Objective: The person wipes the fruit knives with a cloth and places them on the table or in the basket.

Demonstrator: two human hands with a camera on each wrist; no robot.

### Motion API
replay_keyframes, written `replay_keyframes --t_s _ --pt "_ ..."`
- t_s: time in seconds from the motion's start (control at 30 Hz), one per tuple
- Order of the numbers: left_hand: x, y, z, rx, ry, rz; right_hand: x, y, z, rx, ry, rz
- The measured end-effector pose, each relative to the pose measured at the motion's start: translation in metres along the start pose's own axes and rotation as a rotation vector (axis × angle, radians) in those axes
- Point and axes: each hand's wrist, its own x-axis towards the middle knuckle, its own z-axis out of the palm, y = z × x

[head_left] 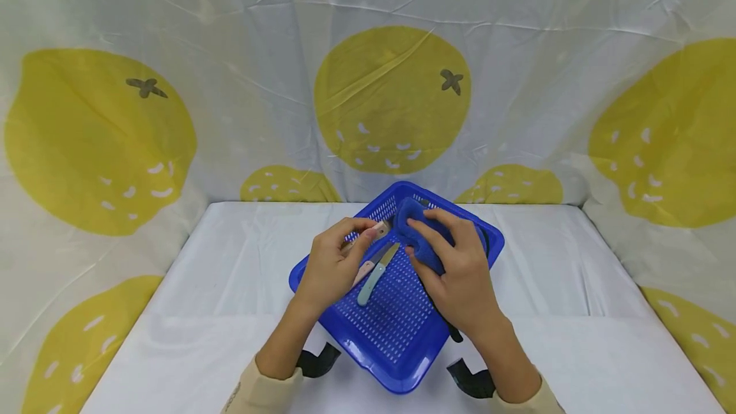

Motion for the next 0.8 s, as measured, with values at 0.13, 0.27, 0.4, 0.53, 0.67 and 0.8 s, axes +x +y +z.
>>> replay_keyframes --t_s 0.13,0.27,0.4,0.53,0.67,0.8 --pt "-0.001 0.002 0.002 -0.073 -0.046 -0.062 -0.002 -0.009 0.008 -0.018 -0.032 -0.038" --pt "-0.004 0.005 0.003 -0.097 -0.058 -0.09 -0.003 -0.011 0.013 -0.063 -0.03 -0.064" --pt "-0.004 0.01 0.003 -0.068 -0.053 -0.063 -0.002 -0.009 0.016 -0.094 0.006 -0.075" --pt "-0.003 0.012 0.004 -0.059 -0.044 -0.022 -0.002 -0.006 0.018 -0.098 0.038 -0.073" --pt "-0.002 0.012 0.003 -0.045 -0.035 -0.012 -0.001 -0.001 0.018 -0.106 0.064 -0.068" --pt "-0.003 0.011 0.003 -0.03 -0.031 -0.025 0.001 0.008 0.013 -0.111 0.079 -0.032"
